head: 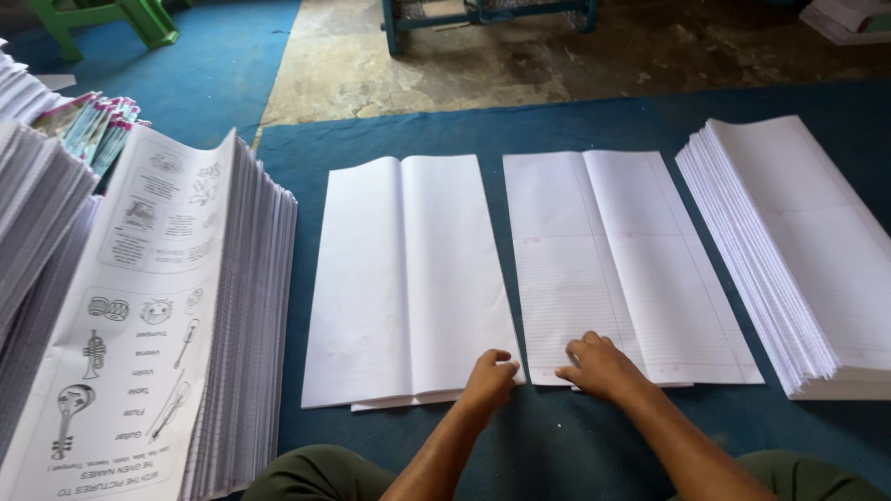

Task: The person sits on the floor and repeatedly flips through stacks of printed and lined papers, separating them into different piles. They handle the papers by hand, moving them between stacks without using any tools.

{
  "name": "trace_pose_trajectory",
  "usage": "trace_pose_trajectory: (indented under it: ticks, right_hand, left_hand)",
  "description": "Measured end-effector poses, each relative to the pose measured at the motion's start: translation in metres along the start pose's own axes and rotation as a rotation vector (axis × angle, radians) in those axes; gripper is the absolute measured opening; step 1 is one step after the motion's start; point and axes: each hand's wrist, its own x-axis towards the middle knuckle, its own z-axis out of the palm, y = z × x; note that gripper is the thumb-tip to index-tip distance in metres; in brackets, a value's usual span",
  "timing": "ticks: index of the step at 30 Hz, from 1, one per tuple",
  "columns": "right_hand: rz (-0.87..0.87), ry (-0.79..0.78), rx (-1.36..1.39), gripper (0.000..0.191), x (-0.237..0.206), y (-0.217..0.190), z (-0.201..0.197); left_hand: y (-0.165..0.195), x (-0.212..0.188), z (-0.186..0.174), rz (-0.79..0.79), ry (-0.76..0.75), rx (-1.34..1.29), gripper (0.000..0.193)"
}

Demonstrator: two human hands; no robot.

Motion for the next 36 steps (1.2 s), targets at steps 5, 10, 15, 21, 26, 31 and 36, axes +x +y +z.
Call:
trace_pose_trajectory:
  ticks: [5, 10, 15, 21, 26, 31, 36]
  right_hand:
    - [0.036, -0.030, -0.060, 0.054, 0.110, -0.071, 0.038]
    - [0.077, -0.021, -0.027, 0.051, 0.251, -0.218, 0.175]
    - [0.155, -0.013, 0.060, 0.052, 0.231, -0.277, 0.209]
    - [0.179, 0.059, 0.208, 0.054, 0.112, -0.320, 0.288]
    - [0.195, 0.026, 0.232, 0.053, 0.061, -0.353, 0.325]
    - [0.177, 0.053, 0.162, 0.052, 0.026, -0.385, 0.337]
    - [0.160, 0.105, 0.210, 0.052, -0.001, -0.407, 0.345]
  left_hand:
    - [-0.036, 0.117, -0.069, 0.015, -0.110, -0.048, 0.051]
    - [-0.151, 0.262, -0.228, -0.010, -0.141, -0.097, 0.057]
    - [-0.180, 0.222, -0.286, -0.027, -0.183, -0.131, 0.061]
    - [-0.267, 0.092, -0.316, -0.041, -0.195, -0.080, 0.062]
    - [-0.306, 0.038, -0.341, -0.044, -0.204, -0.132, 0.062]
    - [-0.321, 0.002, -0.360, -0.064, -0.218, -0.090, 0.060]
    - [-0.329, -0.035, -0.377, 0.015, -0.219, -0.042, 0.061]
